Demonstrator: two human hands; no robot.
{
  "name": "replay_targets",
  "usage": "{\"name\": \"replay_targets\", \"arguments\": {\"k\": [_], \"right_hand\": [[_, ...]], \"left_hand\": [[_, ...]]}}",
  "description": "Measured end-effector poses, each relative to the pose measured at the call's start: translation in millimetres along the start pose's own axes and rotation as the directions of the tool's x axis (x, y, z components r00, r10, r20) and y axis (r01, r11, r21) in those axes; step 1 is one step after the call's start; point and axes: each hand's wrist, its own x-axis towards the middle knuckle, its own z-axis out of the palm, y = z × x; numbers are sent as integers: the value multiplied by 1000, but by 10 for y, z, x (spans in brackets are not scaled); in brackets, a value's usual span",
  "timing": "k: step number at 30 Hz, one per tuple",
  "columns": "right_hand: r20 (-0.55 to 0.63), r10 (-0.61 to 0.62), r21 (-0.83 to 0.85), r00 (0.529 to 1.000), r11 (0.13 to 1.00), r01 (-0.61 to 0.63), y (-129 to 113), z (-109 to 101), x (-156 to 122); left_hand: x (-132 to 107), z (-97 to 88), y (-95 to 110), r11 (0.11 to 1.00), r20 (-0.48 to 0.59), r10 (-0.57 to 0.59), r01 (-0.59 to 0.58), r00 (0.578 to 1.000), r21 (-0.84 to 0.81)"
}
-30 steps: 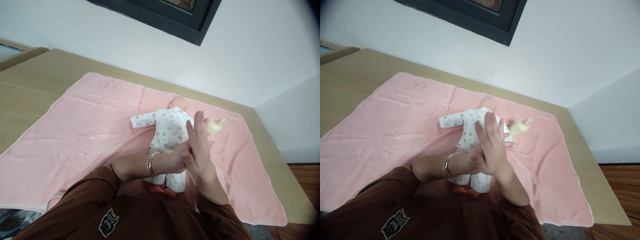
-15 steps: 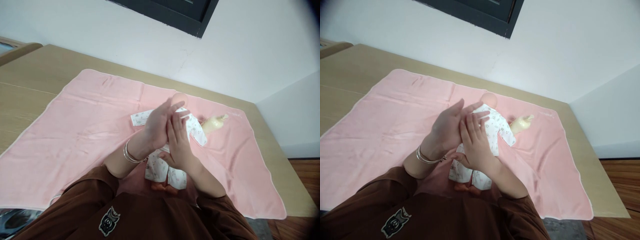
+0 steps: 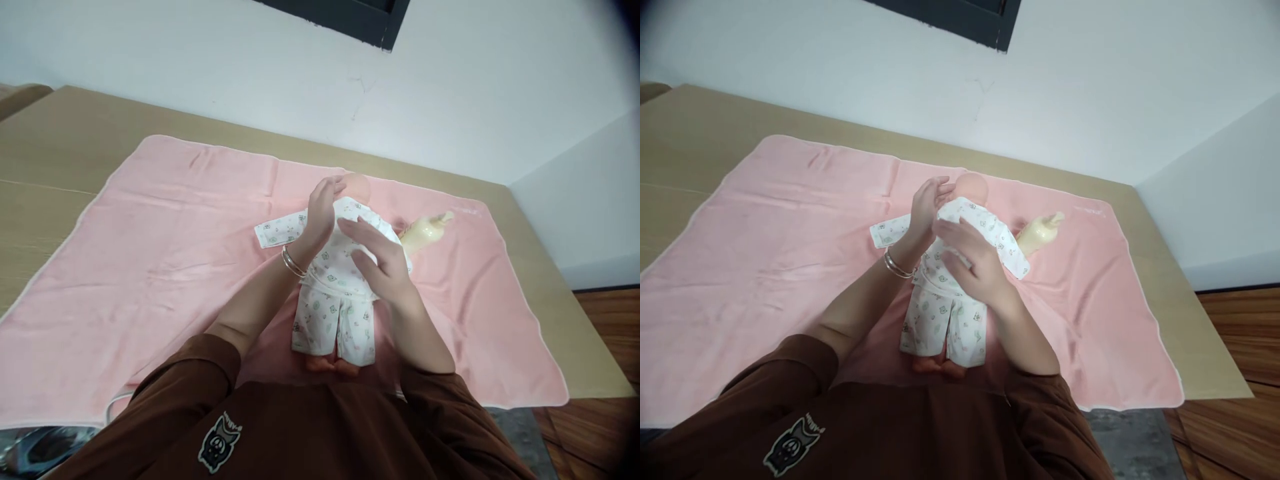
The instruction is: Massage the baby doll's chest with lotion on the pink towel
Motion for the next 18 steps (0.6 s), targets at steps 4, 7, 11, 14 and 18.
{"name": "replay_targets", "arguments": {"k": [4,7,11,14,18], "right_hand": [[-75,202,-102,977,973,-209,577,252,158],[12,242,-223,970,946,-233,878,450,217],[41,230,-288,972,935,-209,1055,511,225],[-16,328,-288,945,903,-318,1119,491,229],[-141,493,-365,858,780,-508,1004,559,230]], "left_hand": [[68,-20,-368,963,32,74,-80,997,257],[69,-59,-546,940,36,122,-127,992,318],[120,-117,-686,904,5,211,-197,977,380],[159,-133,-767,870,21,275,-258,961,419],[212,-133,-854,844,-1,359,-325,933,426]]}}
